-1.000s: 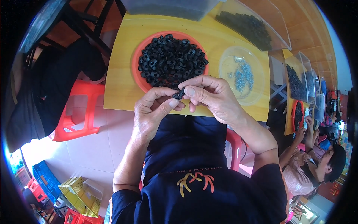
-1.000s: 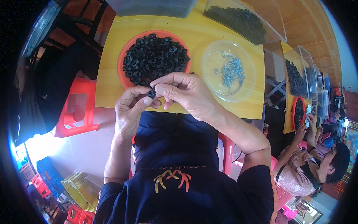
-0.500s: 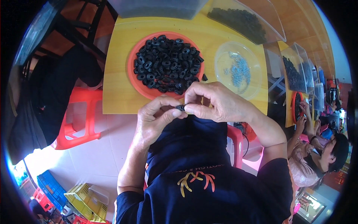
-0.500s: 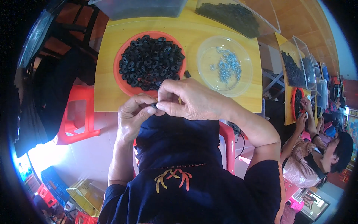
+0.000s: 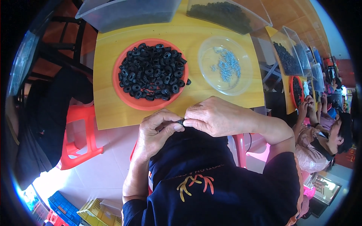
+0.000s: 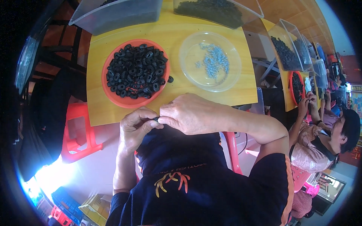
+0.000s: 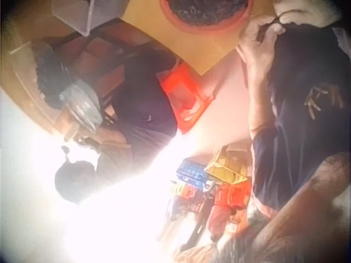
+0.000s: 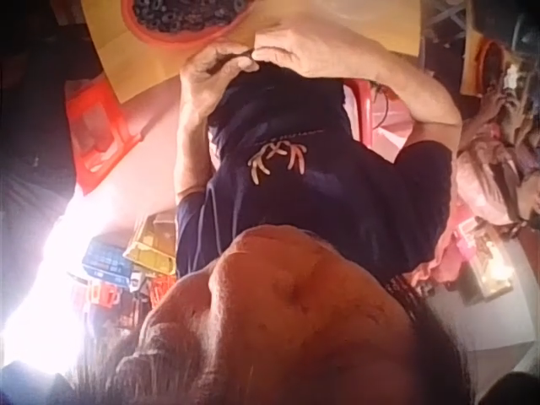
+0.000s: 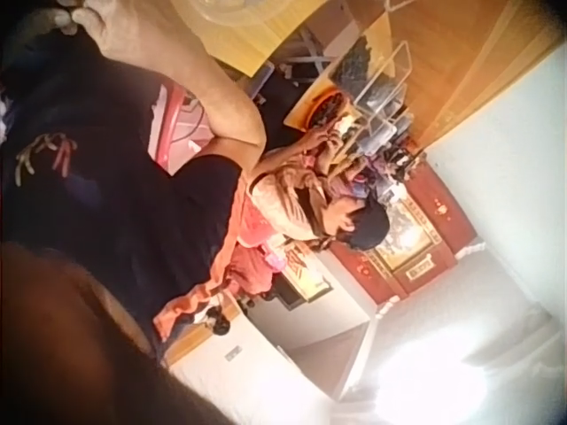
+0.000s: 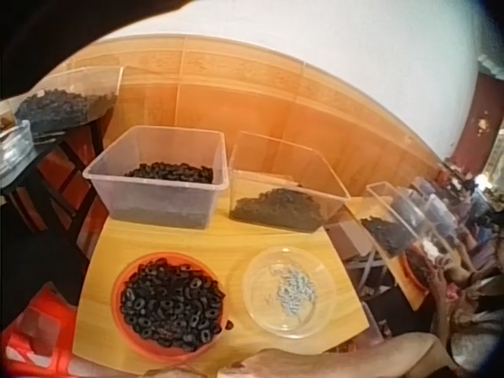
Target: The person assembles small black plastic components by manually inserting tiny beads into them.
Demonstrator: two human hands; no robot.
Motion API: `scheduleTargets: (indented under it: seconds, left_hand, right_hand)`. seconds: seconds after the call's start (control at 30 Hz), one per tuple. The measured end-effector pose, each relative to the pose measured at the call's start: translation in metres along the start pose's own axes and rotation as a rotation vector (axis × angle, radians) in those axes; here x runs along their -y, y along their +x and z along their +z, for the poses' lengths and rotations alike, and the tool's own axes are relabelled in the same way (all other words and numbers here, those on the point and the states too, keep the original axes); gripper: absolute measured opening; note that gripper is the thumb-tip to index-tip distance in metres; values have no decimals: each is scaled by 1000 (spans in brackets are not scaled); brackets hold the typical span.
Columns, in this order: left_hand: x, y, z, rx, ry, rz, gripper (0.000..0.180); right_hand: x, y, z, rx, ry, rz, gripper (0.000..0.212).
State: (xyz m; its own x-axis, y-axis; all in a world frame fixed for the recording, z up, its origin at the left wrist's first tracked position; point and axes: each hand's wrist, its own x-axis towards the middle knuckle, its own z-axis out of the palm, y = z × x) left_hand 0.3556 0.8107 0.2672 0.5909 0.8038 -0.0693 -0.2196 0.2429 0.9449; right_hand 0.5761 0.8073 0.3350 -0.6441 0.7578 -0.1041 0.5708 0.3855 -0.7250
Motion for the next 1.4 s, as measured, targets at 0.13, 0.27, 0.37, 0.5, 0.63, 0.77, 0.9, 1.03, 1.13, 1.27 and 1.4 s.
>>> scheduleTargets:
  seconds: [0.13, 0.27, 0.37, 0.5, 0.63, 0.77, 0.9, 1.03, 1.13, 1.27, 1.4]
  left_hand:
    - [5, 2, 1, -23, 9, 1, 12]
    - [8, 0, -1, -36, 62, 33, 10]
    - [5, -2, 1, -89, 33, 19, 10]
    - [1, -9, -5, -49, 122, 73, 15]
    - [-14, -11, -4, -20, 371, 180, 18]
    - [-21, -17, 5, -48, 342, 229, 24]
    - [-27, -20, 18, -48, 490, 283, 37]
    - [-27, -21, 29, -101, 682, 311, 39]
    - [-30, -17, 32, -108, 853, 393, 38]
    - [-42, -15, 32, -89, 830, 361, 39]
    - [-59, -17, 37, -203, 769, 375, 55]
  right_hand:
    - [4, -2, 8, -6, -144, 66, 18]
    - [9, -1, 17, -61, -272, 75, 19]
    - [1, 2, 9, -34, -2, 135, 17]
    - [7, 3, -3, 137, 465, 381, 28]
    - [-10, -8, 26, 137, 866, 282, 44]
    - [-3, -10, 45, 80, 1163, 210, 51]
    - [0, -14, 55, 10, 1389, 162, 46]
    - [0, -14, 65, -22, 1638, 73, 41]
    - [8, -15, 67, -74, 1688, 147, 40]
    - [16, -12, 59, -95, 1653, 138, 38]
    - [35, -11, 15, -167, 1305, 250, 38]
